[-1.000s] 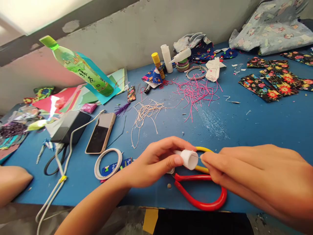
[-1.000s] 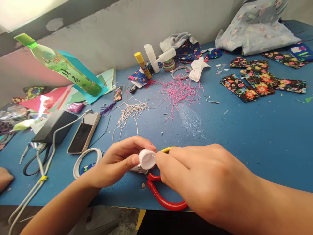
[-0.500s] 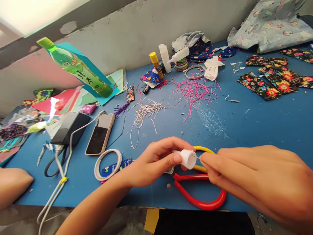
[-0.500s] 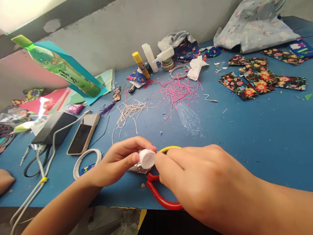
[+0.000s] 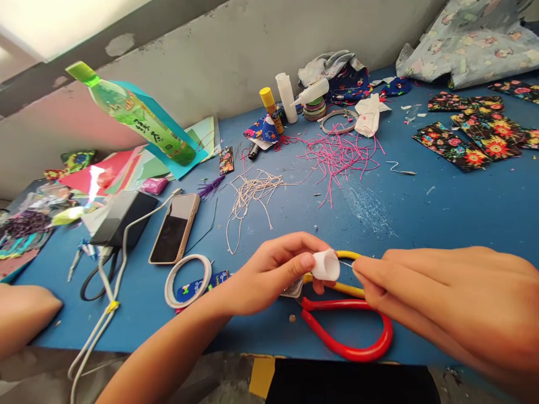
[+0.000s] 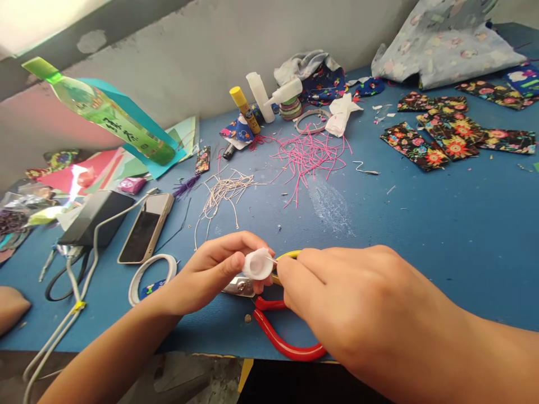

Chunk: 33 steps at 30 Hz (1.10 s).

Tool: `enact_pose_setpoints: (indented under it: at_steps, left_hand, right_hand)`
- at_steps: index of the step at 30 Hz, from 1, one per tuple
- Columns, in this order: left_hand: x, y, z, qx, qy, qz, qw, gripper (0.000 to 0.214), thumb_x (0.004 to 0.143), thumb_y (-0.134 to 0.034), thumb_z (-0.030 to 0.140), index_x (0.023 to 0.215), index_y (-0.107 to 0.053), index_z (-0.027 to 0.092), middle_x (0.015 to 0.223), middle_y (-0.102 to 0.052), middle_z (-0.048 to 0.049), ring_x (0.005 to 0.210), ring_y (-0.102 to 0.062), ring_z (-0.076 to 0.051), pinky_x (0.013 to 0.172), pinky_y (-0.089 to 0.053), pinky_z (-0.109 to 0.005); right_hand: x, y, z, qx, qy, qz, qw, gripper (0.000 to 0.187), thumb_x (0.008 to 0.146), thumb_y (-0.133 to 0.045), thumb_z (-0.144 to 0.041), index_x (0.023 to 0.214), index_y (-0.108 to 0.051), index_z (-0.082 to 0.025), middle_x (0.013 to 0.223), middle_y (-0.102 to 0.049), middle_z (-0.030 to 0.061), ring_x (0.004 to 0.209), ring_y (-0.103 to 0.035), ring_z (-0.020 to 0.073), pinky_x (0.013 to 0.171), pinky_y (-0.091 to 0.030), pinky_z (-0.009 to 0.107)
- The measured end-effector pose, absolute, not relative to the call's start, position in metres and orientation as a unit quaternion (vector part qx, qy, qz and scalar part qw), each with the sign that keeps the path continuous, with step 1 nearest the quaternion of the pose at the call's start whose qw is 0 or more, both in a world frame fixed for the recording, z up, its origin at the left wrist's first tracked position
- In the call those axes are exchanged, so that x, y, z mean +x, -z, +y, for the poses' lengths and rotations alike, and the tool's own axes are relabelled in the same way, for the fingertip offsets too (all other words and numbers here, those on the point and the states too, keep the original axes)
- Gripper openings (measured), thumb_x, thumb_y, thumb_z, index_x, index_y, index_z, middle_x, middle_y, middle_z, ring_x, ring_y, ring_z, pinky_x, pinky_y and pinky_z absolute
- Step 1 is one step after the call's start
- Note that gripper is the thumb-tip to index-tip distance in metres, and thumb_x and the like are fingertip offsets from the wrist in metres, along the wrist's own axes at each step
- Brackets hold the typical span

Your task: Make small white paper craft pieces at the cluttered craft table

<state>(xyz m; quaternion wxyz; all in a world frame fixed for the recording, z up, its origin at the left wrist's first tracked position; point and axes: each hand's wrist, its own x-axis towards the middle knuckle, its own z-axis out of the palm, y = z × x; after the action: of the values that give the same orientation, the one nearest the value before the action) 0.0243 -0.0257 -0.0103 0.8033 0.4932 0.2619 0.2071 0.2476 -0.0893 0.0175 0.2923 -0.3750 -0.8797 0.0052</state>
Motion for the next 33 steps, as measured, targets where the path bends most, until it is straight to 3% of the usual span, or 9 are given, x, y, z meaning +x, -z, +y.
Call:
enact_pose_setpoints:
  at_steps: [12, 22, 33]
  left_hand:
    - [0.0222, 0.0099, -0.0249, 0.521, -0.205, 0.245, 0.791, 0.02, 0.091, -0.059, 0.033, 0.104, -0.067, 0.02, 0.083, -0.066, -0.0003, 0.075, -0.061, -0.007, 0.069, -0.049, -0.014]
    - [0.0228, 0.0102, -0.025, 0.566, -0.219, 0.245, 0.756, 0.018, 0.093, -0.057, 0.029, 0.108, -0.066, 0.023, 0.089, -0.063, 0.0004, 0.08, -0.059, -0.007, 0.074, -0.047, -0.014]
    - [0.0263, 0.0097, -0.0243, 0.578, -0.235, 0.263, 0.736, 0.015, 0.09, -0.06, 0.023, 0.104, -0.066, 0.018, 0.092, -0.064, -0.0031, 0.083, -0.062, -0.011, 0.076, -0.052, -0.019]
  right_hand:
    - [0.2495, -0.0153, -0.0866, -0.371, -0.034, -0.876, 0.305, 0.03, 0.096, -0.037, -0.011, 0.07, -0.047, -0.022, 0.068, -0.068, -0.0011, 0.052, -0.059, 0.012, 0.047, -0.037, 0.027]
    - [0.2483, -0.0163, -0.0905, -0.383, -0.013, -0.876, 0.294, 0.029, 0.099, -0.032, -0.012, 0.082, -0.053, -0.021, 0.068, -0.067, -0.0018, 0.051, -0.057, 0.0125, 0.051, -0.038, 0.029]
    - [0.2491, -0.0153, -0.0856, -0.364, 0.005, -0.888, 0.282, 0.037, 0.096, -0.034, -0.009, 0.068, -0.056, -0.019, 0.067, -0.067, 0.0011, 0.05, -0.057, 0.0125, 0.047, -0.034, 0.029]
